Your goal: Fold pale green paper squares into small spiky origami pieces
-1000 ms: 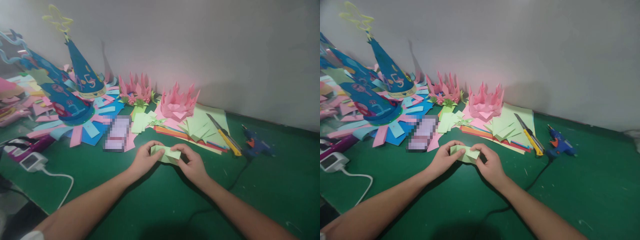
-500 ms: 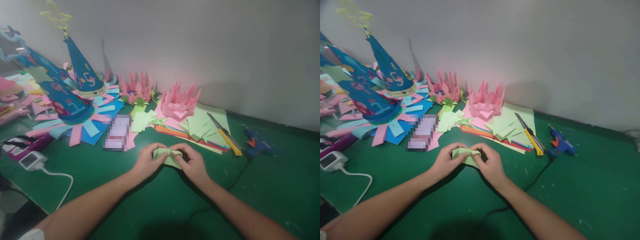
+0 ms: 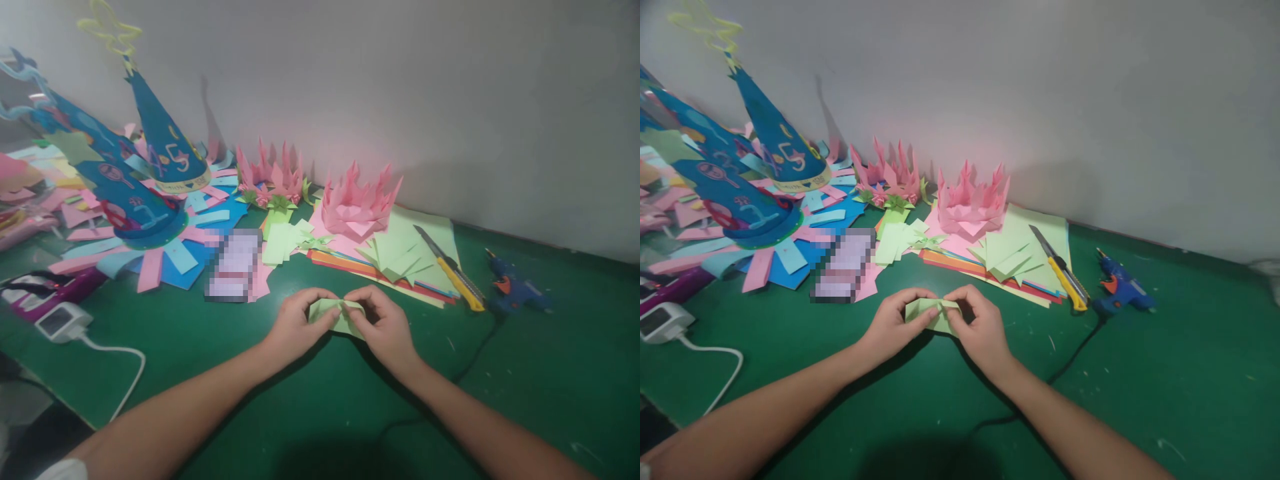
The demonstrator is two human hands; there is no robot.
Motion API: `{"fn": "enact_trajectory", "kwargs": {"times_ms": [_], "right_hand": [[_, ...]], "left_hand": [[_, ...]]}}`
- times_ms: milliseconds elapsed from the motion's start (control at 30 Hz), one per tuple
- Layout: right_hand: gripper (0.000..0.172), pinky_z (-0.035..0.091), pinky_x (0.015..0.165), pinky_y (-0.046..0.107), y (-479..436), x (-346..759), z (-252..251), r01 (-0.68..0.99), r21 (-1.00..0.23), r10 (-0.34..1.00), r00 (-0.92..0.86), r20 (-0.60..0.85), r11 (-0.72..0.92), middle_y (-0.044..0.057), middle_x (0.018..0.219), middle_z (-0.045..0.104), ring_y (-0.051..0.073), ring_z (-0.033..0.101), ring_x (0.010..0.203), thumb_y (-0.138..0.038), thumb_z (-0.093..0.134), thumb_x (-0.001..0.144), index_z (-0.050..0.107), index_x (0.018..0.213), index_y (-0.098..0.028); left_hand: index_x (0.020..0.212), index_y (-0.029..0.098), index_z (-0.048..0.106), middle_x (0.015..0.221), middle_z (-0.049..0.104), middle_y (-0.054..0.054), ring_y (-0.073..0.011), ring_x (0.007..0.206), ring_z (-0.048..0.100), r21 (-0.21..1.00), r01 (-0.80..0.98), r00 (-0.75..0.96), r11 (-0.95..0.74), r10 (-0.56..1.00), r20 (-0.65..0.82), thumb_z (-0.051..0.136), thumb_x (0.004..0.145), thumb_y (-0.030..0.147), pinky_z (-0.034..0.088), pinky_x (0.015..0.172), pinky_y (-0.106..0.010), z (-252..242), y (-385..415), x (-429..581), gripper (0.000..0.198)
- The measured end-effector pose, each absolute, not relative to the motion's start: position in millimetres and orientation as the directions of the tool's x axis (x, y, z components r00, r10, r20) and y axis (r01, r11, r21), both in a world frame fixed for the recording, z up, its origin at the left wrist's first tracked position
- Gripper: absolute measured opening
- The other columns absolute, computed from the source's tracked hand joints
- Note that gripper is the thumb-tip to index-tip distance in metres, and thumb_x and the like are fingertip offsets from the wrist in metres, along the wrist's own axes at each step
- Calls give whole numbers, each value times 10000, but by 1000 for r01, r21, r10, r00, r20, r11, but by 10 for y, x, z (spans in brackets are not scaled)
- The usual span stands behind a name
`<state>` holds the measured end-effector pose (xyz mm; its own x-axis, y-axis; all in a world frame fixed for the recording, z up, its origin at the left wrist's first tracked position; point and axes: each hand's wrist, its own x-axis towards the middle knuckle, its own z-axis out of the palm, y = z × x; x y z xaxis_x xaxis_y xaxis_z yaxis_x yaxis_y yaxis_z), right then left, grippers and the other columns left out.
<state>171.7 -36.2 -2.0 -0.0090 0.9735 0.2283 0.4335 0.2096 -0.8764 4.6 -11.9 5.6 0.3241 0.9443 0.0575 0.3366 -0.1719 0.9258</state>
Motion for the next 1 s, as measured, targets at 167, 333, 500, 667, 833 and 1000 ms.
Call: {"fn": "enact_trajectory", "kwargs": {"times_ms": [167,333,500,667,833,1000], "right_hand": [[44,459,605,237,-367,1706,-3,430,-877,973,-8,232,213,9,752,614,146,580,679,-227,552,831,586,814,-204],[44,459,608,238,-369,1703,11,442,-869,970,-9,244,223,10,753,613,146,577,683,-222,551,834,586,810,-206],[51,459,616,238,-362,1710,-4,445,-868,970,-6,242,219,12,764,618,147,582,691,-232,551,837,587,814,-203],[56,457,613,236,-360,1710,-16,443,-866,966,0,259,232,8,756,618,147,582,695,-229,551,832,591,802,-201],[53,452,613,231,-364,1717,-18,440,-871,968,9,249,220,2,756,615,142,578,693,-234,556,836,588,805,-206],[47,443,611,219,-363,1721,-23,449,-866,969,4,248,220,-11,745,609,130,569,684,-229,561,837,587,802,-211]], "left_hand": [[906,201,647,917,691,-27,-181,851,617,918,359,315,-168,948,50,607,765,246,458,777,-284,51,-126,45,154],[890,191,640,910,693,-28,-179,850,621,907,389,307,-157,951,33,597,772,249,462,780,-287,72,-126,57,139],[895,187,639,914,695,-23,-170,856,623,906,389,309,-169,950,45,599,769,245,463,790,-275,60,-123,60,144],[907,187,648,911,700,-19,-162,841,627,906,384,317,-176,947,50,583,785,246,467,780,-266,59,-129,56,150],[910,191,657,907,704,-16,-161,841,630,908,381,313,-172,949,49,560,807,244,470,782,-268,73,-127,53,151],[908,188,655,907,705,-21,-164,840,632,900,392,317,-190,947,62,563,806,245,474,784,-275,77,-129,64,149]]}}
